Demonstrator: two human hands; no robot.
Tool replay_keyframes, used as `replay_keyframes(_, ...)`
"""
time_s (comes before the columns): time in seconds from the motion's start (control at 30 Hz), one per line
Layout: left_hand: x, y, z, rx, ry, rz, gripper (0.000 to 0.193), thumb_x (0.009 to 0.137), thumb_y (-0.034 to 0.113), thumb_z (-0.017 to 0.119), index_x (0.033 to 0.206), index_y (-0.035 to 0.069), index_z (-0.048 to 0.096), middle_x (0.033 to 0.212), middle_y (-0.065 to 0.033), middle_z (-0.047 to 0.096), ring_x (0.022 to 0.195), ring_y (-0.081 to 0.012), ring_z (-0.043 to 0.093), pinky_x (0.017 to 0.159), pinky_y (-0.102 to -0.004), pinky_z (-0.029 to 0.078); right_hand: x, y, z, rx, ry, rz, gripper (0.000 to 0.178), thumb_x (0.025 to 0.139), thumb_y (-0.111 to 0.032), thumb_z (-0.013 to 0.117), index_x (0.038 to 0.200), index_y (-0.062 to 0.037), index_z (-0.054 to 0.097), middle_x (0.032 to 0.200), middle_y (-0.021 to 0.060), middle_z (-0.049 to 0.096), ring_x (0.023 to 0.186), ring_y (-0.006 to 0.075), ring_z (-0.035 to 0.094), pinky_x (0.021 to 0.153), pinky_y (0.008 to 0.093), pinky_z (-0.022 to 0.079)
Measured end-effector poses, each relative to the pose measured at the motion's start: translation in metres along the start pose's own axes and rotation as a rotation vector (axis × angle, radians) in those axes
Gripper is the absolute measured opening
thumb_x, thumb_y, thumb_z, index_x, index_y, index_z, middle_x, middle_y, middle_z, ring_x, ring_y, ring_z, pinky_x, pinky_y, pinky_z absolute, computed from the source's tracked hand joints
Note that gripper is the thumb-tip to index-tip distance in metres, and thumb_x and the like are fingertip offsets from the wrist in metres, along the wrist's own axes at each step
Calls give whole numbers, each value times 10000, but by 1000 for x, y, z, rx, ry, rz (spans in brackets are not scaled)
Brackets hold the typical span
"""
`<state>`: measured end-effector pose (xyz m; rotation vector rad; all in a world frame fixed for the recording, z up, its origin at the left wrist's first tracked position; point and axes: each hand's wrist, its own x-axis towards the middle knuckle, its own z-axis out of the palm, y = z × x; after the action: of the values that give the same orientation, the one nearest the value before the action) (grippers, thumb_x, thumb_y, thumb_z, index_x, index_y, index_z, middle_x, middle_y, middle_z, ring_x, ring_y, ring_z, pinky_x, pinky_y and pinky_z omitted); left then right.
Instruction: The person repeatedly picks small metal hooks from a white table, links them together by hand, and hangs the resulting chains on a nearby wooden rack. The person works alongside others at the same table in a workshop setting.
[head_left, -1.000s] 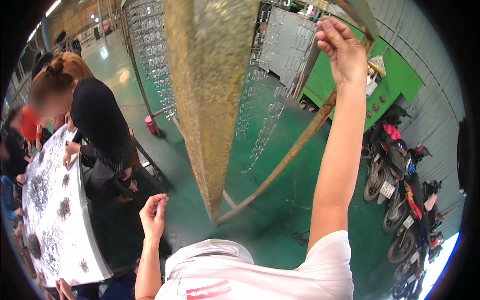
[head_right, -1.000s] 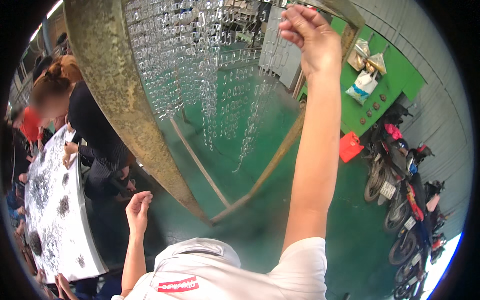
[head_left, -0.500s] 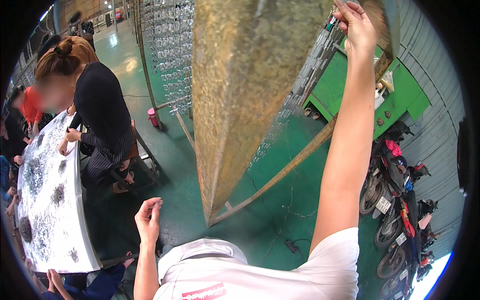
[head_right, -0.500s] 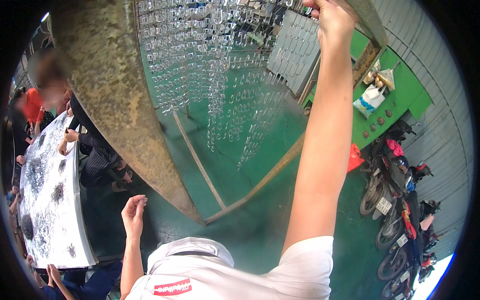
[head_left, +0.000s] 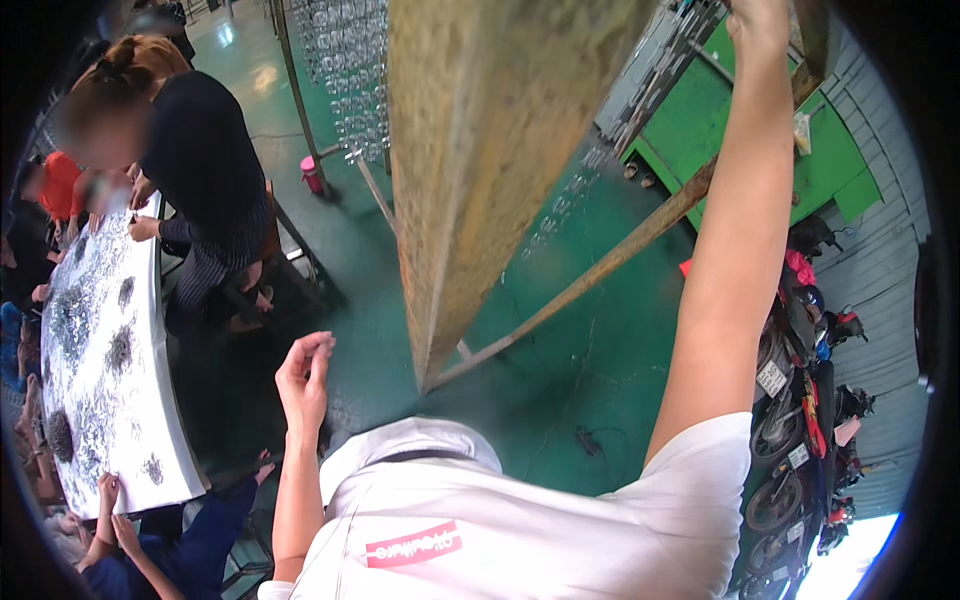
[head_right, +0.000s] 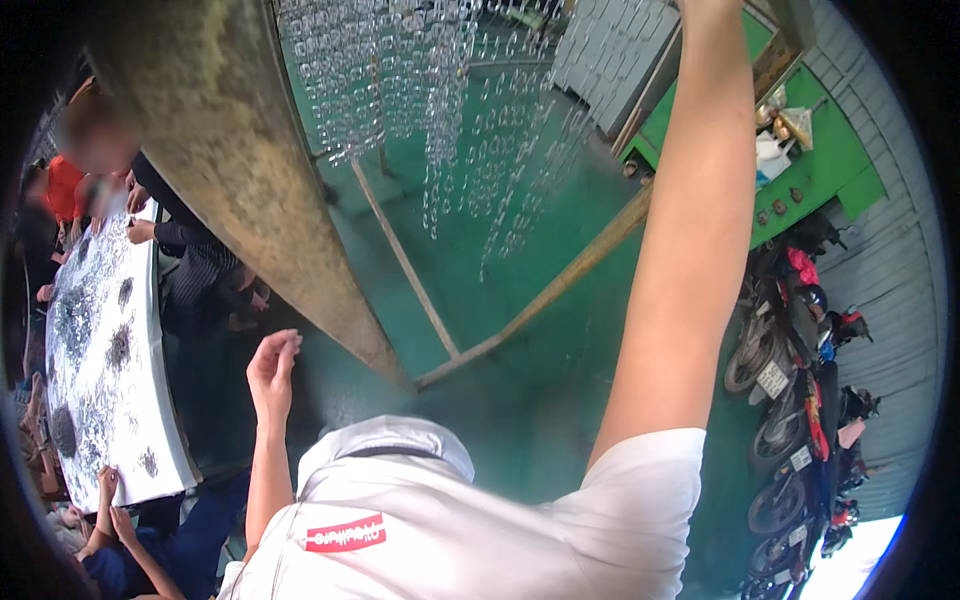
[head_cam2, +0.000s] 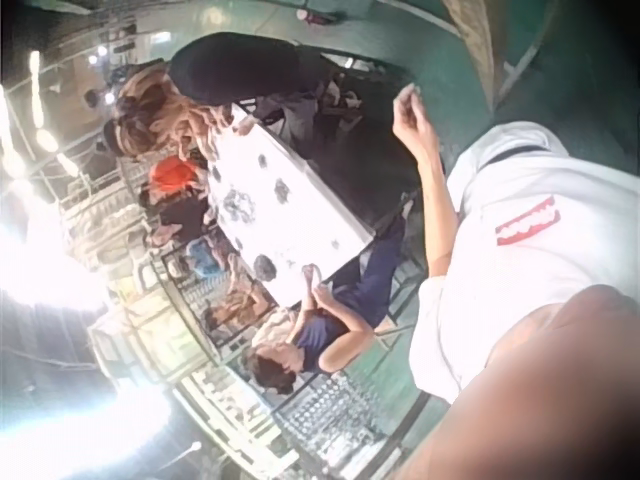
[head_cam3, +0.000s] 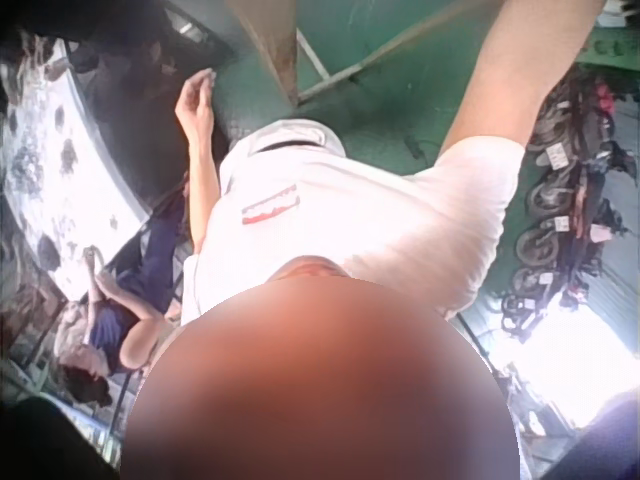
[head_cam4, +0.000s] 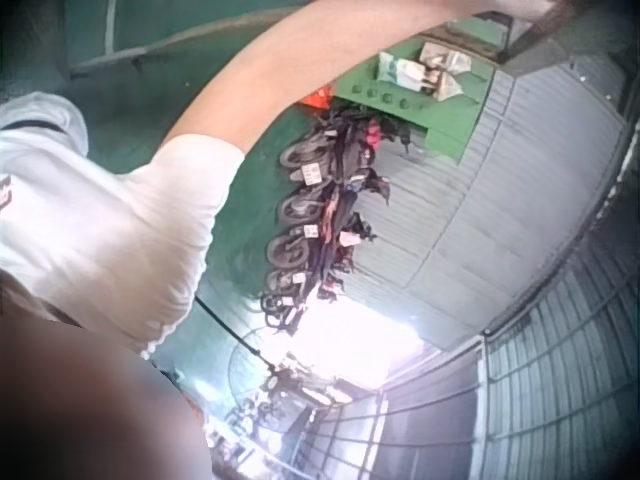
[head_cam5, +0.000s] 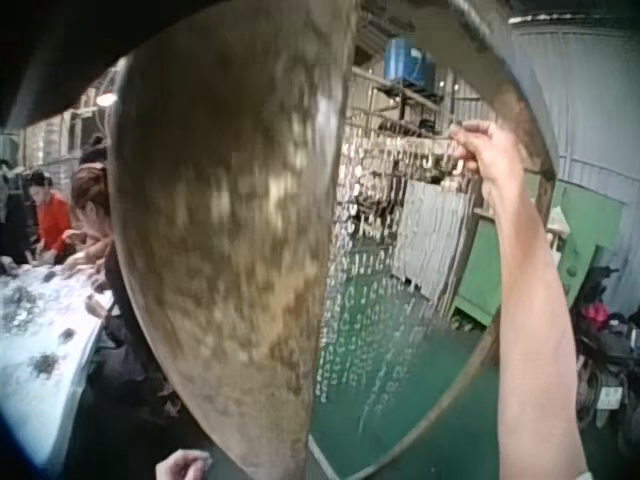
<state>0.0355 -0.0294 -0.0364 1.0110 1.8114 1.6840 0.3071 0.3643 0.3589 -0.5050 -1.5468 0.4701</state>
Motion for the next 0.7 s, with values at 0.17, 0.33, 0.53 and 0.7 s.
replay_keyframes(0.17,-2,-4,1,27,-26,-32,148,903,15,532,1011,-10,629,888,-41,657,825,-72,587,729,-193,451,-22,5,9,10,84,-109,240,818,-89,681,1000,-5,549,768,39,598,568,88,564,435,206,409)
replay_keyframes(0.33,3,-9,0,-7,-60,-28,144,903,20,539,1008,-4,634,878,-24,655,787,-56,568,697,-185,441,-107,14,11,62,208,-53,235,818,-94,684,1003,-13,564,808,39,607,608,84,571,459,189,396)
replay_keyframes(0.53,11,-11,-4,23,-83,-30,144,908,32,544,1015,3,636,887,-19,659,789,-52,574,701,-181,444,-287,85,12,242,415,133,156,912,-145,571,985,-25,504,780,36,532,533,52,443,421,185,317)
replay_keyframes(0.7,8,-10,-17,91,-75,-38,153,912,21,533,1029,2,630,894,-22,660,799,-57,578,708,-184,448,-467,194,16,-278,372,582,175,869,-133,607,990,-15,557,843,72,588,698,170,561,647,286,460)
